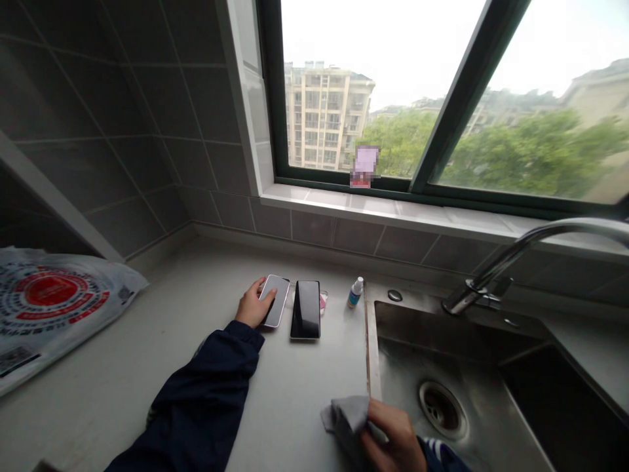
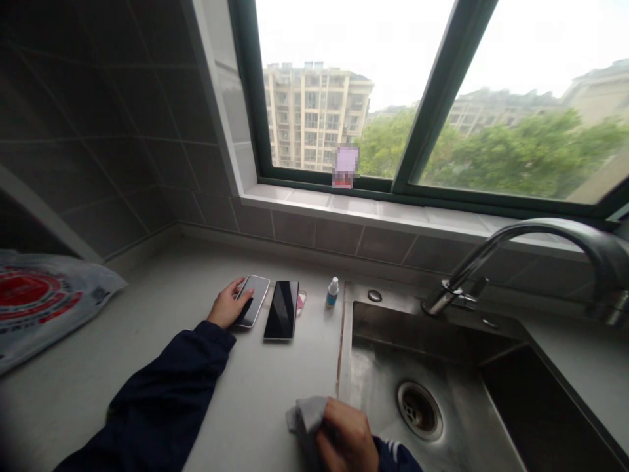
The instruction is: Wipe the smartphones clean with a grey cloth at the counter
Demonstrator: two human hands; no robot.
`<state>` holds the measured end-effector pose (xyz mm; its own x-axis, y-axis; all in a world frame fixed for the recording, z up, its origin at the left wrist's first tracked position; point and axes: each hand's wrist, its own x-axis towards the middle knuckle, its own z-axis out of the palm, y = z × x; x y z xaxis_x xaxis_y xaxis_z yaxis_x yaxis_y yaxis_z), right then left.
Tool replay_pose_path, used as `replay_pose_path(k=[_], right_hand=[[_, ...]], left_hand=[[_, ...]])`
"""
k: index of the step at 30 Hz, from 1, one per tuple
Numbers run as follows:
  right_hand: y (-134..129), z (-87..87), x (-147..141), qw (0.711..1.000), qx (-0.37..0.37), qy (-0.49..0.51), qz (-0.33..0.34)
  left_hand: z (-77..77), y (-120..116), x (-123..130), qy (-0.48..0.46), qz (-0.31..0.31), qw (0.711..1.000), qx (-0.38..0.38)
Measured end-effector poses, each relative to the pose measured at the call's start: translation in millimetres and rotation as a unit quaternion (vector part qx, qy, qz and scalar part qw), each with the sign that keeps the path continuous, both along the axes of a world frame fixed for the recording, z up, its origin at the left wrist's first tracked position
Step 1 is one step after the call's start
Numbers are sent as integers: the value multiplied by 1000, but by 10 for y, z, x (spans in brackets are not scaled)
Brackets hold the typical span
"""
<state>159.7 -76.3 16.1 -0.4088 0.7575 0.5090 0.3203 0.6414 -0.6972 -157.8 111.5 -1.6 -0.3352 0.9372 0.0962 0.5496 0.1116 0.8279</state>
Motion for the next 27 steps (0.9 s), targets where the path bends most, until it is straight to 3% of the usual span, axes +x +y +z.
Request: replay_pose_path(k=[9,21,27], right_hand=[[12,-29,10,999,-26,-5,22],[11,26,-23,1000,-23,-1,21],[11,-33,6,1000,-18,-17,18]], left_hand=[[32,-88,113,115,-24,992,46],[-11,-132,159,196,-64,977,59],[-19,-126,157,204,-62,975,56]])
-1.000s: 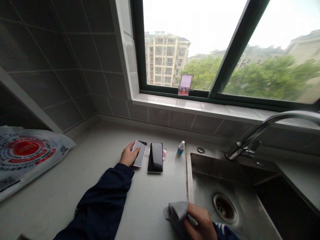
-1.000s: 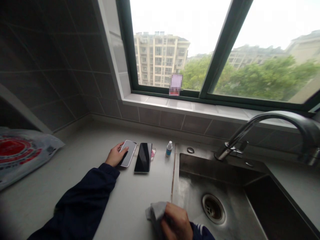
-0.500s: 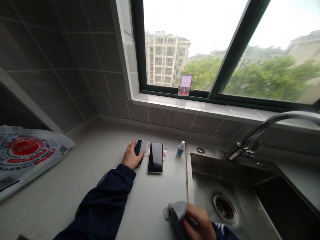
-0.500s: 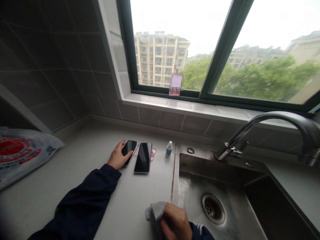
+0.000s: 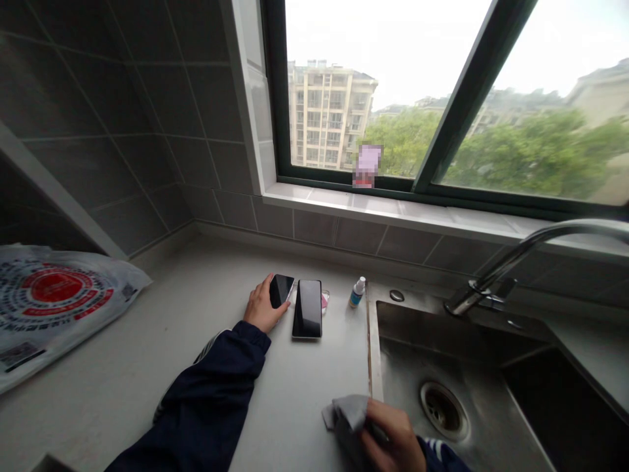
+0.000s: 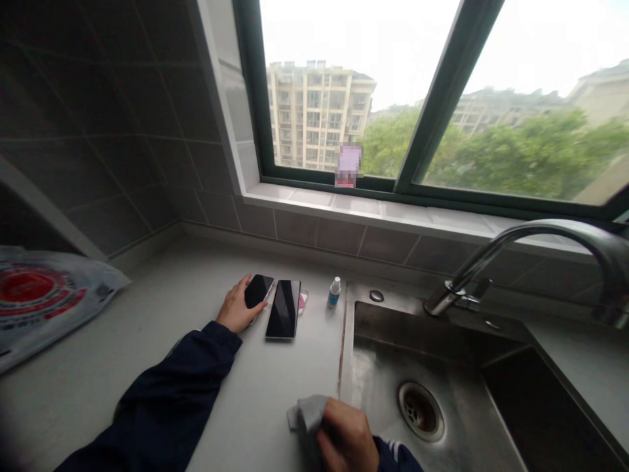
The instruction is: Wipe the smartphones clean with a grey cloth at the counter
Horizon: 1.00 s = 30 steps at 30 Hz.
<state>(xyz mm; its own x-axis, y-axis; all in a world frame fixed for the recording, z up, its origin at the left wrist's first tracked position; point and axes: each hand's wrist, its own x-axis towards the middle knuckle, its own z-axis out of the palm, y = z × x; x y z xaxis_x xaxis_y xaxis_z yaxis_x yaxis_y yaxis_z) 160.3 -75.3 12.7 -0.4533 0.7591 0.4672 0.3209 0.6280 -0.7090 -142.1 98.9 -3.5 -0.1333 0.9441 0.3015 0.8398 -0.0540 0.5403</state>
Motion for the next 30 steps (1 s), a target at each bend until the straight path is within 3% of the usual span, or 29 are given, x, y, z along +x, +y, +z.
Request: replay_pose_path(k=[22,30], right_hand=[[4,-46,15,998,-48,-2,31],[-7,-35,2,998,-54,-5,32]], left_hand=[[10,-22,12,13,0,1000,-8],[29,-35,37,18,-6,1000,22]])
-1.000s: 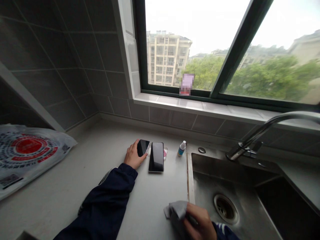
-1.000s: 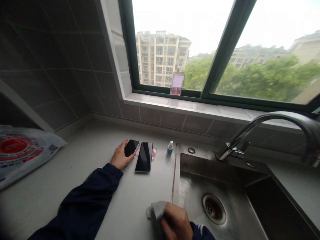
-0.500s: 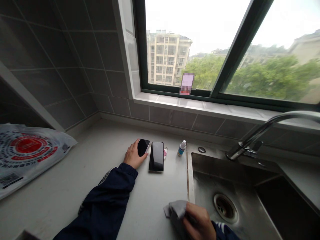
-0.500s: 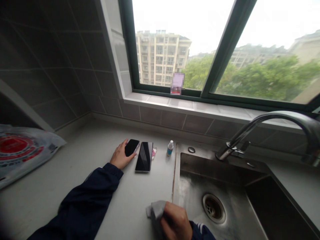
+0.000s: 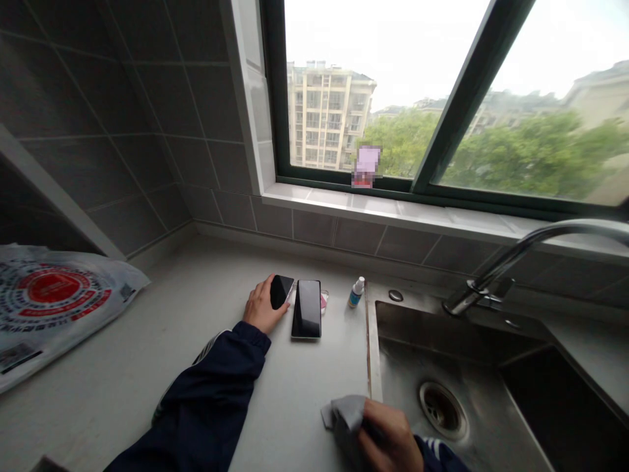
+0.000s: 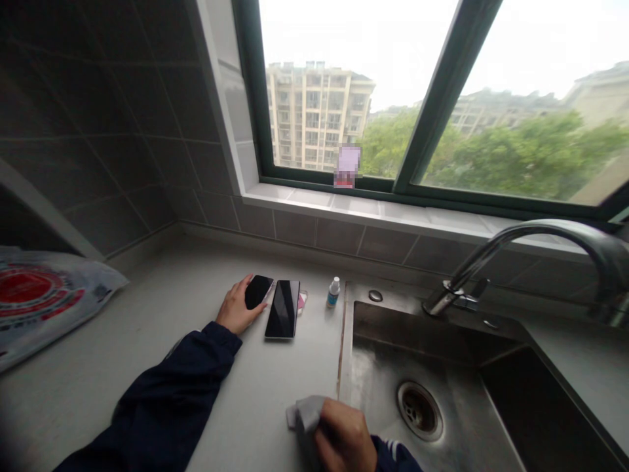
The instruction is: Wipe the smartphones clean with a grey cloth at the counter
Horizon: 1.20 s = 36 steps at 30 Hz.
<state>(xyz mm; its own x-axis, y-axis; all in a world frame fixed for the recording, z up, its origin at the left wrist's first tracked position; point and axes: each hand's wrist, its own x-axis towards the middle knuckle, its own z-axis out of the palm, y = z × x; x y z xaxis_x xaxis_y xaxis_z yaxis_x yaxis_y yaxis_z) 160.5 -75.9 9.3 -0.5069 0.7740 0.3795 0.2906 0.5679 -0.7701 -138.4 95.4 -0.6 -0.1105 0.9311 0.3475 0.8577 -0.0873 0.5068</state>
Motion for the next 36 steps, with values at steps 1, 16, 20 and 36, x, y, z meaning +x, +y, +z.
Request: replay_pose_path(k=[1,16,20,36], right_hand=[[-1,1,-2,1000,0,-1,-1],[15,17,-6,1000,3,4,-3],[11,17,-2,1000,7,1,-9],[12,5,-17,1000,6,5,2]], left_hand=[[2,-6,10,2,-3,1000,8],[51,-86,136,30,3,999,20],[133,-130,212,39,-22,997,57],[98,-524,727,112,-116,987,-9]])
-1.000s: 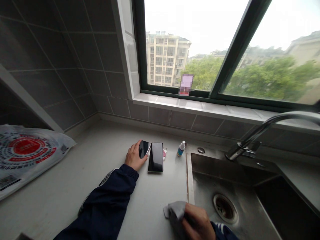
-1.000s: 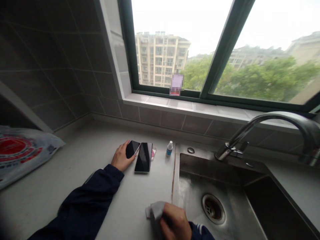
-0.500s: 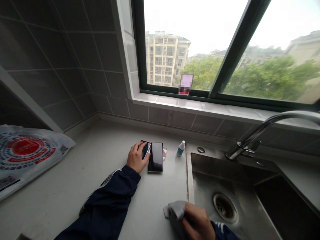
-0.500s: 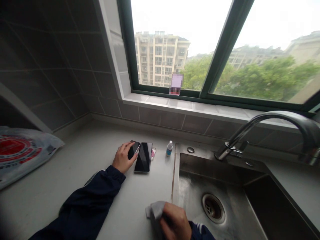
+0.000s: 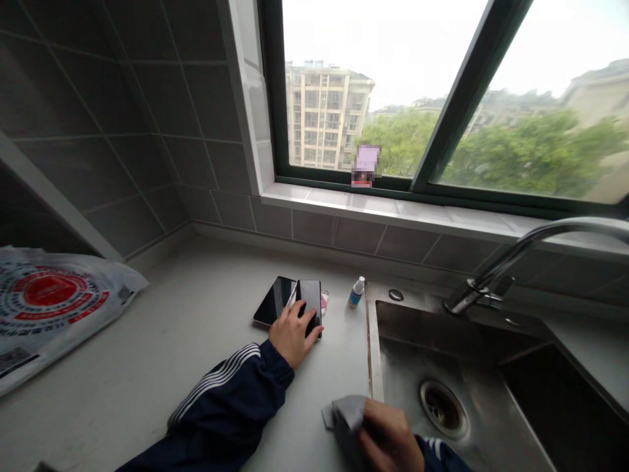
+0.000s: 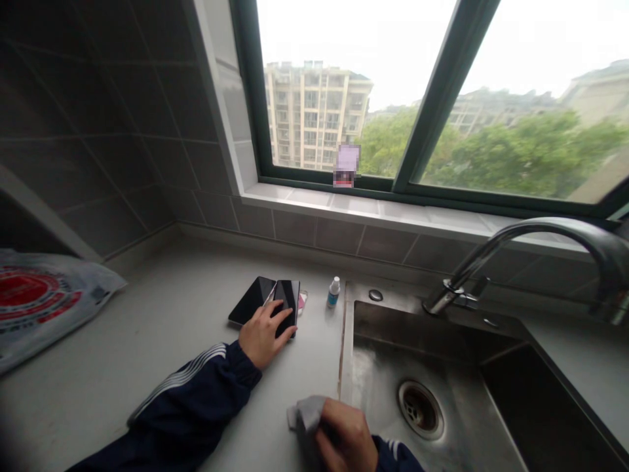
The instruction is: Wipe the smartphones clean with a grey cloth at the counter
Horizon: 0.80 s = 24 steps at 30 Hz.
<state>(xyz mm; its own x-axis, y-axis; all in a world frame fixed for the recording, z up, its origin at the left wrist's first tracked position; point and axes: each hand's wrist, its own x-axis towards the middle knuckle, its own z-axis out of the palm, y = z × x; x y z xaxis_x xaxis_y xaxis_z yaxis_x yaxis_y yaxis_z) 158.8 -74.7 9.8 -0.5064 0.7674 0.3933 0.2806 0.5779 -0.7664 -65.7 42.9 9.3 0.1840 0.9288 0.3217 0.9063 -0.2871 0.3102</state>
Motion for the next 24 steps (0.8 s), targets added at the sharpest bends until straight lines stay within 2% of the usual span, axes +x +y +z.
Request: replay_pose_path(k=[4,9,17,20,24], right_hand=[[6,10,-6,1000,2,-3,0],[2,-1,-6,1000,1,4,-3],[-9,-8,8,1000,-11,1,1],[-13,-27,20,1000,-13,1,4],[-10,-44,21,1000,-16,0,1]], left_hand=[[-33,17,-9,-33,-14,999,1],[-48,36,-18,-102,1,995,0],[31,67,-15,-248,44,968,20],[37,95,-36,-281,57,958,-16],[34,149,-96,-345,80,927,-124]])
